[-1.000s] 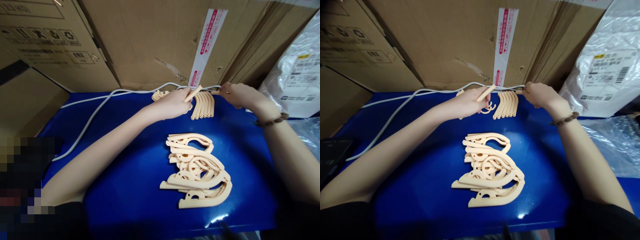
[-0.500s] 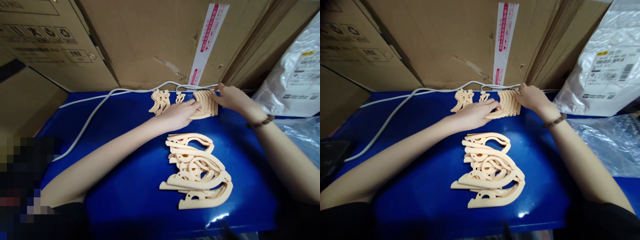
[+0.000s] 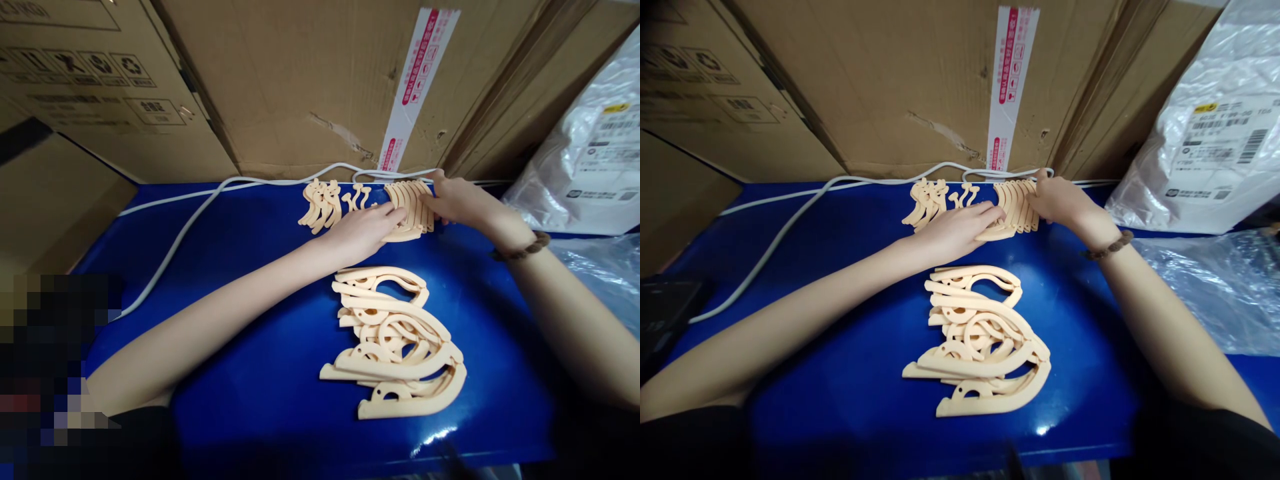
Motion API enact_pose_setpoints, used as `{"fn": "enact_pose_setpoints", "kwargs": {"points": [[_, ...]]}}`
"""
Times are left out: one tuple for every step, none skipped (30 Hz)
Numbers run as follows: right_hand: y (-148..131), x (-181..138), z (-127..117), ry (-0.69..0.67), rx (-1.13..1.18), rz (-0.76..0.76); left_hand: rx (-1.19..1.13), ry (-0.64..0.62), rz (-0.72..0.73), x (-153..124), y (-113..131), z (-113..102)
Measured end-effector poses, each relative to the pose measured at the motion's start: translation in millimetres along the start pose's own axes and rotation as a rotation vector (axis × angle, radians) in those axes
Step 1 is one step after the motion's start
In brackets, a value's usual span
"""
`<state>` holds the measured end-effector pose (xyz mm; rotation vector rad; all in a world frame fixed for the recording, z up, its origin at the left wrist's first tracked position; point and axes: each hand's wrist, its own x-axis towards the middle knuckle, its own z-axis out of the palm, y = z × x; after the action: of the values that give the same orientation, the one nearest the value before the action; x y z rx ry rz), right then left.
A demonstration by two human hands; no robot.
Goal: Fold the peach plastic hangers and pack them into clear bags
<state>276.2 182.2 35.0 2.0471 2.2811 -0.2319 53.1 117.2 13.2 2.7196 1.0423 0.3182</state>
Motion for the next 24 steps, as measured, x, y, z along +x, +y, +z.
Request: {"fn": "enact_pose_setpoints", "kwargs": {"points": [[-0.5,0.0,-0.4,-0.015,0.014,0.008,-0.009,-0.001,-0.001,0.3,0.4,-0.1],[-1.1,0.0,-0.9,-0.035,0.031,0.016,-0.015,0.001,-0.002,0.6,0.8,-0.2],[-1.6,-0.1,-1.4,-0.061,0.050,0.027,-0.018,0.005,-0.005,1.0,0.9,-0.4],[-2.0,-0.1,-2.1,-0.090,0.068,0.039,-0.017,0.009,-0.009,1.3,1.0,-0.5],[-2.2,-0.1,-2.7,-0.120,0.084,0.053,-0.015,0.010,-0.013,1.4,0.9,-0.5],[-2.3,-0.1,-3.3,-0.148,0.096,0.069,-0.012,0.011,-0.019,1.4,0.8,-0.5],[-2.2,-0.1,-3.9,-0.172,0.104,0.085,-0.008,0.010,-0.023,1.3,0.6,-0.3],[-2.2,-0.3,-4.4,-0.189,0.108,0.098,-0.007,0.007,-0.023,1.0,0.3,0.1],[-2.3,-0.8,-5.1,-0.200,0.107,0.108,-0.008,0.005,-0.019,0.7,0.0,0.6],[-2.5,-1.6,-6.0,-0.206,0.104,0.115,-0.012,0.005,-0.015,0.4,-0.5,1.2],[-3.1,-2.8,-7.4,-0.205,0.097,0.118,-0.022,0.008,-0.010,0.3,-1.0,1.9],[-3.9,-4.4,-9.3,-0.194,0.085,0.120,-0.035,0.018,-0.003,0.5,-1.6,2.6],[-4.9,-6.4,-12.0,-0.172,0.067,0.121,-0.053,0.039,-0.002,0.9,-2.3,3.0],[-6.2,-8.7,-15.4,-0.138,0.046,0.124,-0.076,0.074,-0.009,1.6,-3.0,3.0],[-7.6,-11.2,-19.5,-0.093,0.023,0.131,-0.105,0.123,-0.019,2.5,-3.6,2.3],[-9.1,-13.8,-24.2,-0.044,0.002,0.136,-0.145,0.183,-0.032,3.3,-4.2,0.8],[-10.6,-16.4,-29.3,0.002,-0.012,0.137,-0.196,0.250,-0.050,4.1,-4.6,-1.6],[-12.2,-19.1,-34.4,0.039,-0.019,0.132,-0.255,0.313,-0.070,4.6,-4.8,-4.9],[-14.0,-21.7,-39.1,0.067,-0.022,0.121,-0.322,0.371,-0.093,4.9,-5.0,-8.9],[-16.1,-24.4,-43.0,0.086,-0.011,0.092,-0.394,0.419,-0.115,4.8,-5.1,-13.4],[-18.7,-27.2,-45.7,0.101,0.025,0.043,-0.469,0.460,-0.142,4.6,-5.3,-17.9],[-22.0,-30.2,-47.2,0.109,0.097,-0.025,-0.542,0.495,-0.173,4.4,-5.4,-22.3],[-26.1,-33.4,-47.3,0.108,0.198,-0.108,-0.607,0.525,-0.206,4.2,-5.6,-26.2],[-31.2,-36.9,-46.1,0.101,0.315,-0.198,-0.659,0.551,-0.239,4.3,-5.9,-29.3]]}}
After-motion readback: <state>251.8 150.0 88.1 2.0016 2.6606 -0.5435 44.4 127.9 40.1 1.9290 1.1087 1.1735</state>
